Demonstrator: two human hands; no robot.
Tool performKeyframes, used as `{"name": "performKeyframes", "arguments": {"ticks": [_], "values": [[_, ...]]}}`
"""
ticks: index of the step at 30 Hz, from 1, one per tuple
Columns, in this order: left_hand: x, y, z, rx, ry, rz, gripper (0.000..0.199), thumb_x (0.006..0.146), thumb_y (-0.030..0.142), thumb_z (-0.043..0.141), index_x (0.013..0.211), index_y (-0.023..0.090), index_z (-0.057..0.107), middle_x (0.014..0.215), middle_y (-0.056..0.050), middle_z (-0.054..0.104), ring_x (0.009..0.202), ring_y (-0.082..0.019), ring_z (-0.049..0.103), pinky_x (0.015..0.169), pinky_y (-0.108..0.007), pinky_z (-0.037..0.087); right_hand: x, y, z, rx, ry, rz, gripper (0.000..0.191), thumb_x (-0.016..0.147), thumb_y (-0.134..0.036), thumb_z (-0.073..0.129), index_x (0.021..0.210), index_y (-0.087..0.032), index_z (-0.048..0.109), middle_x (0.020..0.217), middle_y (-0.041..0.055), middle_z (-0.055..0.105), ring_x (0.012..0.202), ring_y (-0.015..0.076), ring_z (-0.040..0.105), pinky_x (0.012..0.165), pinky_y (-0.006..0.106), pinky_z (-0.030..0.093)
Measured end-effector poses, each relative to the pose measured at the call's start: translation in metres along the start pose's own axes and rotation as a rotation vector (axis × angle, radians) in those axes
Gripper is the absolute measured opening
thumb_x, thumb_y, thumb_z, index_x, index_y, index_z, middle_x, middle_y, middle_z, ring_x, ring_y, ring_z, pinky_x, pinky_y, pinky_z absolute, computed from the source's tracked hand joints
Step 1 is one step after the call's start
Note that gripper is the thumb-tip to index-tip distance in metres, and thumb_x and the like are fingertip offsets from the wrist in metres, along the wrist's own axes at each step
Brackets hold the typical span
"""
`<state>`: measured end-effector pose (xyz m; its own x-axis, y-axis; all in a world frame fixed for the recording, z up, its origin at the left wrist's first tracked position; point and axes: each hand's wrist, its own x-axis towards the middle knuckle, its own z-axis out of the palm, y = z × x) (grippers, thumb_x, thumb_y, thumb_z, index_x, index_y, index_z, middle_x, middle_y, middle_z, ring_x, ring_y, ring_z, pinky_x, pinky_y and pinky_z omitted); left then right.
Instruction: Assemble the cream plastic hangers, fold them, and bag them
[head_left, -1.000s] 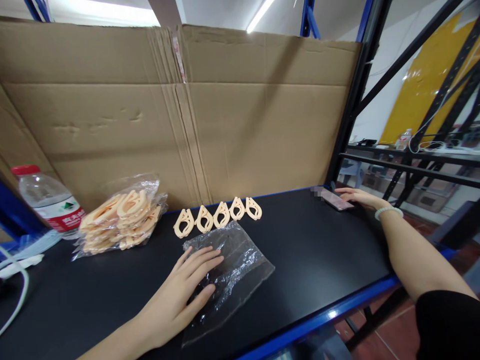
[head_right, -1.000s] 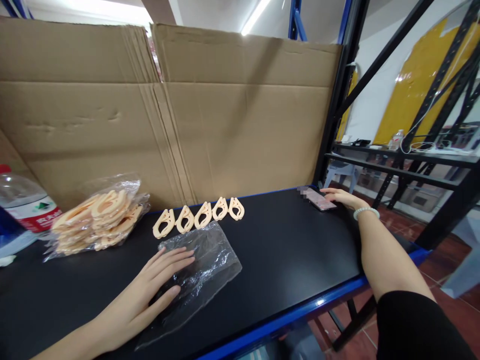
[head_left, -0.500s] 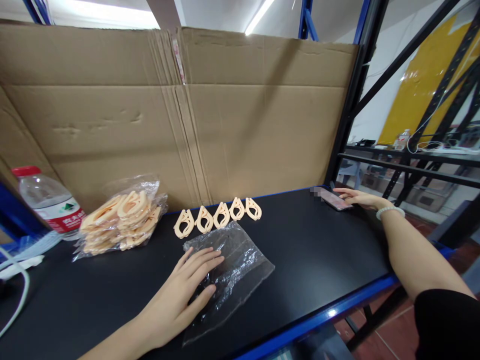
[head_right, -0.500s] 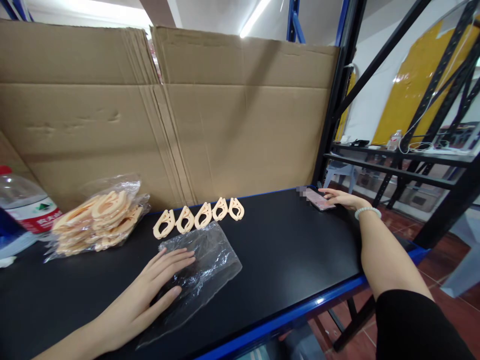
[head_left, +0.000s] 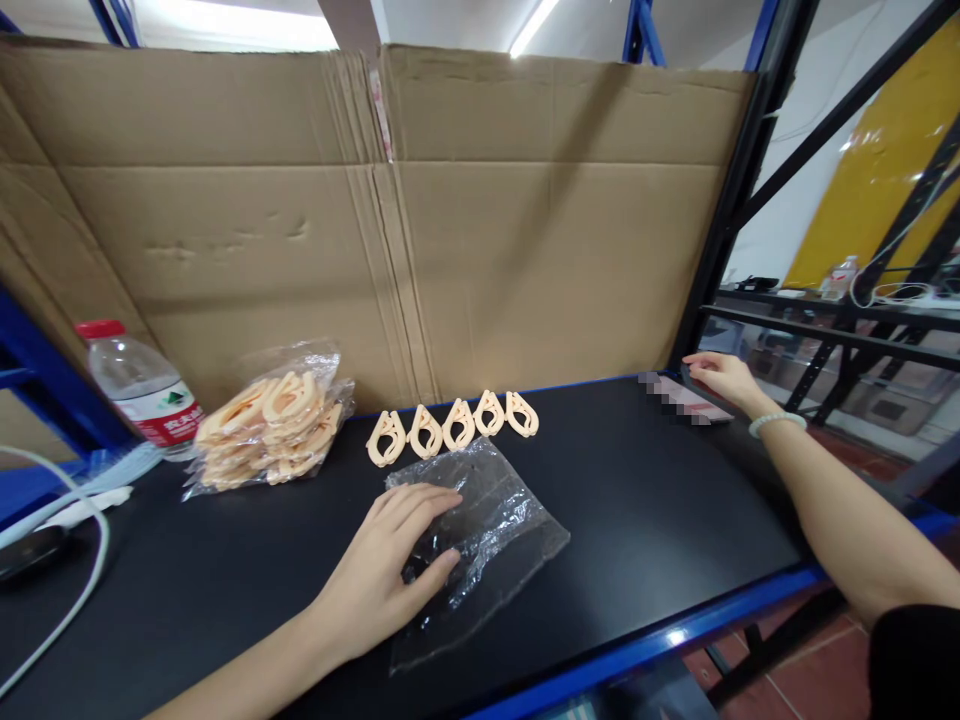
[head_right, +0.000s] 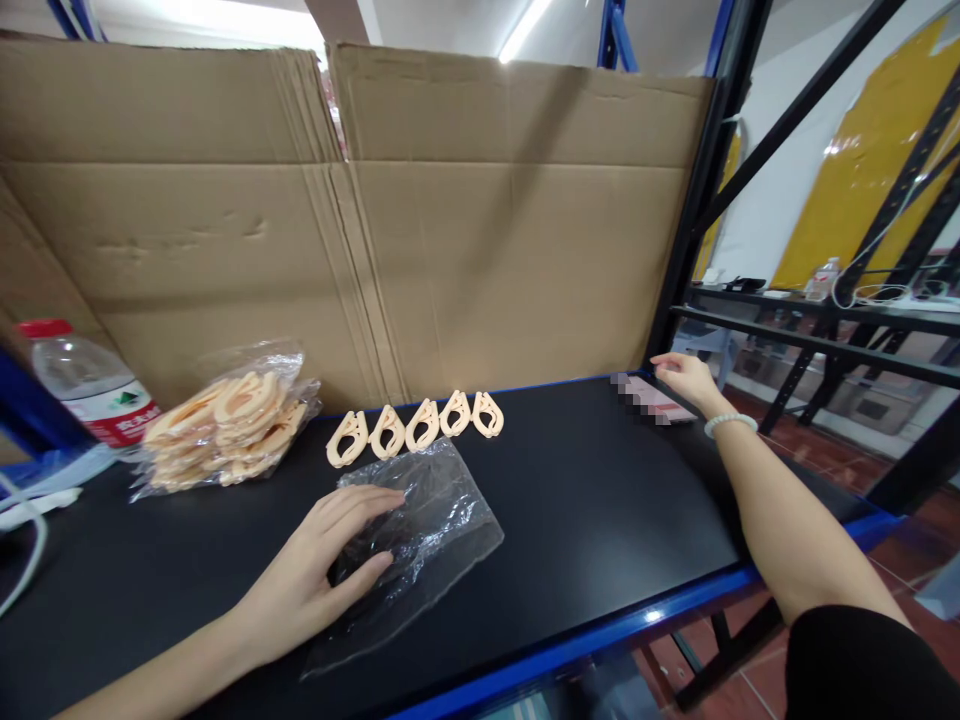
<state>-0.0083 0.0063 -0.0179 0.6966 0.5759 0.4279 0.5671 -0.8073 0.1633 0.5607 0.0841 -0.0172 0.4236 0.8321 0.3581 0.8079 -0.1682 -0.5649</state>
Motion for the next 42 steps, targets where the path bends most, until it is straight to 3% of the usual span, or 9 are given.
{"name": "performKeyframes", "arguments": {"ticks": [3,6,9,12,15,20,26,34,42], "values": [[0.003,0.005,0.001,-0.018,0.022,-0.023,0.038,0.084,0.034,0.056,0.121,0.025,0.052,0.118,-0.007,0.062,0.111,-0.025,0.056,0.095,-0.042,0.044,-0.004,-0.054,0.037,0.047,-0.009,-0.183,0.038,0.079,-0.028,0.047,0.111,-0.015,0.063,0.100,0.0100,0.068,0.091,0.0226,0.062,0.086,0.033,0.048],[0.004,0.009,0.003,-0.057,0.006,-0.019,0.037,0.080,0.033,0.060,0.116,0.024,0.053,0.117,-0.007,0.062,0.109,-0.026,0.056,0.093,-0.042,0.044,-0.025,-0.118,0.082,0.086,-0.203,-0.708,0.034,0.079,-0.022,0.050,0.111,-0.019,0.063,0.107,0.0090,0.067,0.096,0.0235,0.062,0.086,0.038,0.050],[0.003,0.011,0.004,-0.099,-0.005,-0.031,0.034,0.078,0.032,0.063,0.109,0.024,0.054,0.115,-0.007,0.062,0.108,-0.025,0.056,0.091,-0.042,0.044,-0.041,-0.168,0.118,-0.068,-0.293,-1.108,0.059,0.074,0.000,0.042,0.126,-0.025,0.055,0.129,0.0053,0.057,0.120,0.0230,0.050,0.098,0.044,0.042],[0.002,0.012,0.002,-0.134,0.002,-0.034,0.029,0.077,0.030,0.063,0.104,0.023,0.055,0.113,-0.006,0.063,0.106,-0.024,0.057,0.090,-0.040,0.044,-0.039,-0.191,0.138,-0.245,-0.333,-1.189,0.075,0.068,0.008,0.040,0.135,-0.025,0.046,0.141,0.0046,0.047,0.132,0.0258,0.037,0.098,0.046,0.041],[-0.001,0.013,-0.001,-0.172,0.021,-0.028,0.026,0.078,0.029,0.062,0.102,0.023,0.055,0.111,-0.006,0.063,0.106,-0.024,0.057,0.090,-0.040,0.044,-0.030,-0.194,0.145,-0.304,-0.414,-1.199,0.072,0.071,0.008,0.042,0.136,-0.023,0.046,0.137,0.0066,0.052,0.129,0.0255,0.042,0.095,0.044,0.043],[-0.004,0.014,-0.004,-0.215,0.018,-0.006,0.027,0.077,0.027,0.063,0.102,0.023,0.054,0.108,-0.006,0.064,0.104,-0.024,0.056,0.089,-0.040,0.044,-0.036,-0.184,0.127,-0.274,-0.394,-1.147,0.045,0.079,-0.003,0.047,0.119,-0.017,0.062,0.123,0.0149,0.058,0.111,0.0274,0.055,0.091,0.045,0.047],[-0.010,0.016,-0.003,-0.229,0.005,0.046,0.032,0.075,0.030,0.066,0.103,0.023,0.052,0.108,-0.005,0.064,0.102,-0.024,0.056,0.087,-0.039,0.044,-0.094,-0.157,0.084,-0.112,-0.452,-1.034,0.035,0.091,-0.021,0.045,0.123,-0.020,0.060,0.113,0.0110,0.062,0.100,0.0235,0.062,0.090,0.039,0.052],[-0.018,0.020,0.008,-0.121,0.069,0.147,0.011,0.083,0.012,0.051,0.091,0.020,0.048,0.110,-0.005,0.063,0.095,-0.020,0.058,0.079,-0.035,0.046,-0.180,-0.131,0.050,-0.179,-0.102,-1.016,0.037,0.096,-0.018,0.038,0.132,-0.017,0.049,0.111,0.0136,0.062,0.095,0.0215,0.064,0.080,0.035,0.056],[-0.021,0.021,0.012,0.042,0.086,0.285,0.023,0.086,0.005,0.042,0.101,0.018,0.051,0.113,-0.005,0.064,0.095,-0.018,0.062,0.079,-0.031,0.052,-0.220,-0.188,0.014,-0.042,0.315,-1.013,0.027,0.092,-0.013,0.053,0.118,-0.019,0.058,0.096,0.0075,0.069,0.083,0.0180,0.067,0.076,0.029,0.054]]}}
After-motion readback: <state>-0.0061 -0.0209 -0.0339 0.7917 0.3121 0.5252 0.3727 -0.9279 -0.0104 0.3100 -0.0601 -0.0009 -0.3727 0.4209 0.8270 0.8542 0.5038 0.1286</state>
